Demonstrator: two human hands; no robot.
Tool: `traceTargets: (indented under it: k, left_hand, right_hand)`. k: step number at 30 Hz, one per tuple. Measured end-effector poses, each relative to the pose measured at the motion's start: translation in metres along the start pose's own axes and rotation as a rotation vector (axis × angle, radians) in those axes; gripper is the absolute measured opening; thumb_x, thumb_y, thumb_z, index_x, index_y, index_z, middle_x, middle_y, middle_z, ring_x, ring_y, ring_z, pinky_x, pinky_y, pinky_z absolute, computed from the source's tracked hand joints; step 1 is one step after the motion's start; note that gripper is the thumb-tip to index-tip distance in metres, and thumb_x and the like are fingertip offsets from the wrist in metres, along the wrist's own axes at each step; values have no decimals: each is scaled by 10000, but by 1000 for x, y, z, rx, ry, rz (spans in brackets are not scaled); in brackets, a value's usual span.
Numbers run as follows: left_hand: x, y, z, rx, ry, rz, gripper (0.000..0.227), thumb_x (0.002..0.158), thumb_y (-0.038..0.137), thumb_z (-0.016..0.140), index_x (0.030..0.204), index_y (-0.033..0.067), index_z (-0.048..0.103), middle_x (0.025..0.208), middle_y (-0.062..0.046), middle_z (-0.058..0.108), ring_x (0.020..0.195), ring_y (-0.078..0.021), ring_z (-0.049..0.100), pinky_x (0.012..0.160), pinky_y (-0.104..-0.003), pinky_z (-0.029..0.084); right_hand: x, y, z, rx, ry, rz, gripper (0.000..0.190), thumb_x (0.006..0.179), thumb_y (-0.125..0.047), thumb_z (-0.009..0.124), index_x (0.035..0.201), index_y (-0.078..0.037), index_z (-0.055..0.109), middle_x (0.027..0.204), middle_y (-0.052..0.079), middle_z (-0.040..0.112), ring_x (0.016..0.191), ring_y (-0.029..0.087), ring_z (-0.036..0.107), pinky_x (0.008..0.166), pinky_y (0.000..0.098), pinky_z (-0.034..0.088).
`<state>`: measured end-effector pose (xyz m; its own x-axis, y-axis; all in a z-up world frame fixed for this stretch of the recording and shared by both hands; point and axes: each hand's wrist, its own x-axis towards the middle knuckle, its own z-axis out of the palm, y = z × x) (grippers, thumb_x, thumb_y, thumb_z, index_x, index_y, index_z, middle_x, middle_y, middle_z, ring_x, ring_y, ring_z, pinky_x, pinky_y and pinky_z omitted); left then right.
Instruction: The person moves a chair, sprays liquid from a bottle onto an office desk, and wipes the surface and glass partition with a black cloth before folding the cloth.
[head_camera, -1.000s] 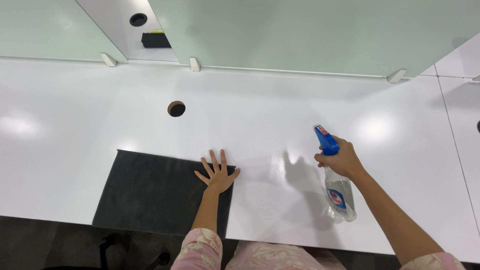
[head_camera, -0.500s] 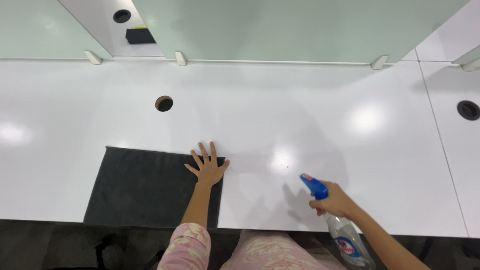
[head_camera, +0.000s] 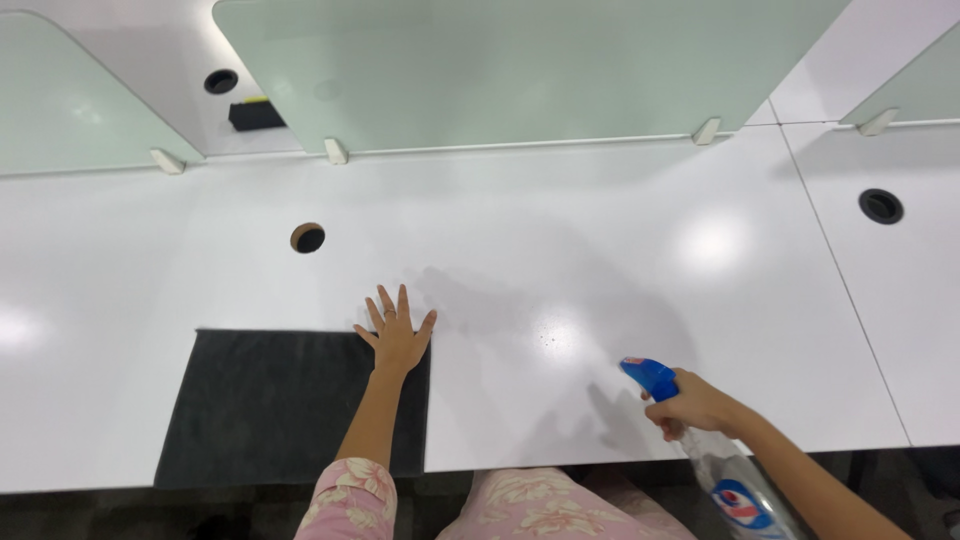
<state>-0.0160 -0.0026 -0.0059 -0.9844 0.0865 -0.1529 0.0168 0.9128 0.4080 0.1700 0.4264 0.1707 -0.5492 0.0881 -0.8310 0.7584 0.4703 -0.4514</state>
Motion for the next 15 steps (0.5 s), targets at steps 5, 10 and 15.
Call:
traceTargets:
  k: [5,10,15]
  left_hand:
    - [14,7,-3,-22,33,2,907,958,706,403,1634,150,166,1694,-235,-20,1544,-470,-88,1094,-809,-43]
    - [32,15,-5,-34,-24,23,918,954,700,416,1633,144,144,1692,-234,-44,1540,-459,-119,1091,-806,-59]
    - [53,20,-9,-41,-39,49,924,952,699,431,1635,145,147,1696,-229,-46,1548,-450,-128,1097,-807,-67]
  right_hand:
    - [-5,8,-19,-17,-98,97,297,701,-97,760,957,7,651,672,106,683,567,230,710,576,347,603]
    - [11,6,-41,-39,19,80,252,690,-105,782,873,39,688,668,145,723,570,238,728,576,352,616]
    - [30,-40,-74,-88,354,17,255,703,-166,817,853,21,728,703,163,767,598,237,750,620,360,624]
